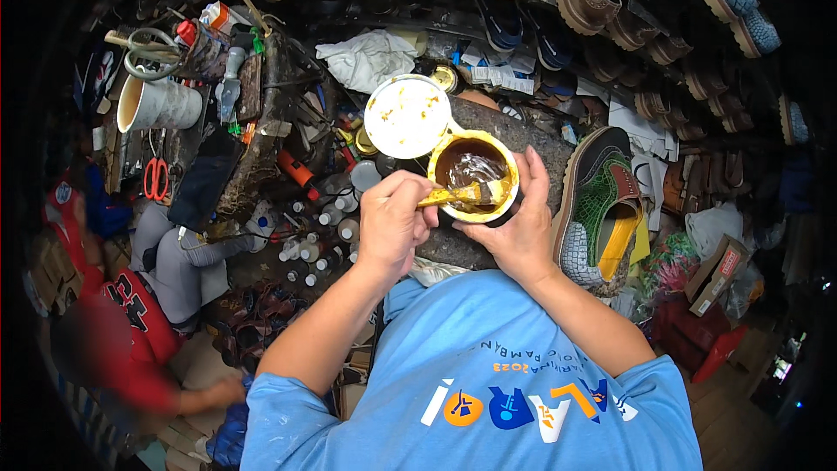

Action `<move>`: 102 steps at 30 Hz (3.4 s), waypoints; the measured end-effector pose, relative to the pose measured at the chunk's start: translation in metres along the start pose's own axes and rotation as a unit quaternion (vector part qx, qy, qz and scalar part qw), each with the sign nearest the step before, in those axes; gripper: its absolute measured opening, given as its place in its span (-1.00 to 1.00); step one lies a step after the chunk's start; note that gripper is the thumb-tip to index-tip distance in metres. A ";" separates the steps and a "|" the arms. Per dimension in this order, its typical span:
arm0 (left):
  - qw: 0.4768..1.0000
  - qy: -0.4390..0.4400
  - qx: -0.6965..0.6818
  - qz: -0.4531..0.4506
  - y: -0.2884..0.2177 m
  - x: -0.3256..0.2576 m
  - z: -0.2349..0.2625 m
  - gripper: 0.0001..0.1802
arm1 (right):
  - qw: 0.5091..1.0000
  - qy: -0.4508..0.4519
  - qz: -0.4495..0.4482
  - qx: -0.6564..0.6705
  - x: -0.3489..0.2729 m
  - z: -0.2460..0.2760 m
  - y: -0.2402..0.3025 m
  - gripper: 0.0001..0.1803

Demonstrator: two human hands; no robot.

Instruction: Applying adhesive and inserting an insole into a finished shoe upper.

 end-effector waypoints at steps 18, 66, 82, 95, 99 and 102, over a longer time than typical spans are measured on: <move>0.947 0.112 -0.237 -0.186 -0.162 -0.044 0.013 -0.61 | 0.972 0.086 -0.058 0.213 -0.020 0.080 0.054 0.13; 0.739 0.246 0.362 -0.512 -0.062 -0.114 -0.180 -0.89 | 0.660 -0.060 -0.203 0.721 0.011 0.097 -0.159 0.17; 0.673 0.306 0.415 -0.531 -0.020 -0.091 -0.221 -0.91 | 0.699 -0.034 -0.215 0.681 0.012 0.091 -0.161 0.20; 0.679 0.313 0.421 -0.513 -0.016 -0.073 -0.234 -0.95 | 0.713 -0.052 -0.205 0.668 0.014 0.098 -0.148 0.10; 0.701 0.298 0.405 -0.506 -0.021 -0.068 -0.229 -0.95 | 0.704 -0.054 -0.208 0.677 0.014 0.095 -0.151 0.10; 0.699 0.308 0.418 -0.492 -0.017 -0.070 -0.230 -0.94 | 0.713 -0.070 -0.210 0.665 0.016 0.094 -0.152 0.14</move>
Point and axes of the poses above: each hand's wrist, its own x-axis towards the middle knuckle, its own z-axis out of the back of the hand, y = z × x, the point moved 7 cm from there along x, towards the middle knuckle, and after that the axes turned 5 degrees about -y, right-handed, at the moved point
